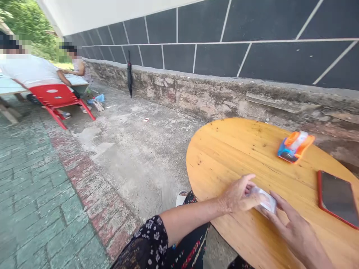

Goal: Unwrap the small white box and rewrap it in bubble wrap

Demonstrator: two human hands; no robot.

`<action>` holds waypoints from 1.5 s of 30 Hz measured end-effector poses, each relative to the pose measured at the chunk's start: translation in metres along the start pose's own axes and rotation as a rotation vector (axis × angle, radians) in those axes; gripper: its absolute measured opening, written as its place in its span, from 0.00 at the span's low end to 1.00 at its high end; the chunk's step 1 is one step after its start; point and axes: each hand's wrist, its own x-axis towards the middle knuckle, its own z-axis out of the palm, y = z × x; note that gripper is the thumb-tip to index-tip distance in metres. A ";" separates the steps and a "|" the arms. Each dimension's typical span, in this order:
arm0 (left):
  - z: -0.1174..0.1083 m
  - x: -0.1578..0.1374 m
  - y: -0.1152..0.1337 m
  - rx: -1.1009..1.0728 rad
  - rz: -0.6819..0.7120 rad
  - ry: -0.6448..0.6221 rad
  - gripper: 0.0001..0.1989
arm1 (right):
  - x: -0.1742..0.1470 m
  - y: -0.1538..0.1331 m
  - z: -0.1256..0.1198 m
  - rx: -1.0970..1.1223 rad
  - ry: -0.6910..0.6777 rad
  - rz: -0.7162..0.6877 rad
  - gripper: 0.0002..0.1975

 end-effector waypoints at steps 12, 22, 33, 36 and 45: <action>0.000 0.005 -0.002 0.047 -0.011 0.134 0.32 | -0.013 -0.022 0.001 0.167 0.092 0.044 0.31; 0.000 0.006 0.007 0.166 -0.054 0.030 0.36 | -0.013 -0.017 0.009 0.312 0.038 0.196 0.38; 0.001 0.004 0.004 0.149 -0.001 0.042 0.34 | -0.017 -0.023 0.011 0.324 0.067 0.141 0.36; 0.001 0.004 0.005 0.134 0.015 0.026 0.34 | -0.017 -0.024 0.012 0.299 0.082 0.134 0.36; -0.001 0.007 -0.001 0.050 -0.005 0.096 0.34 | -0.018 -0.029 0.012 0.260 0.102 0.120 0.32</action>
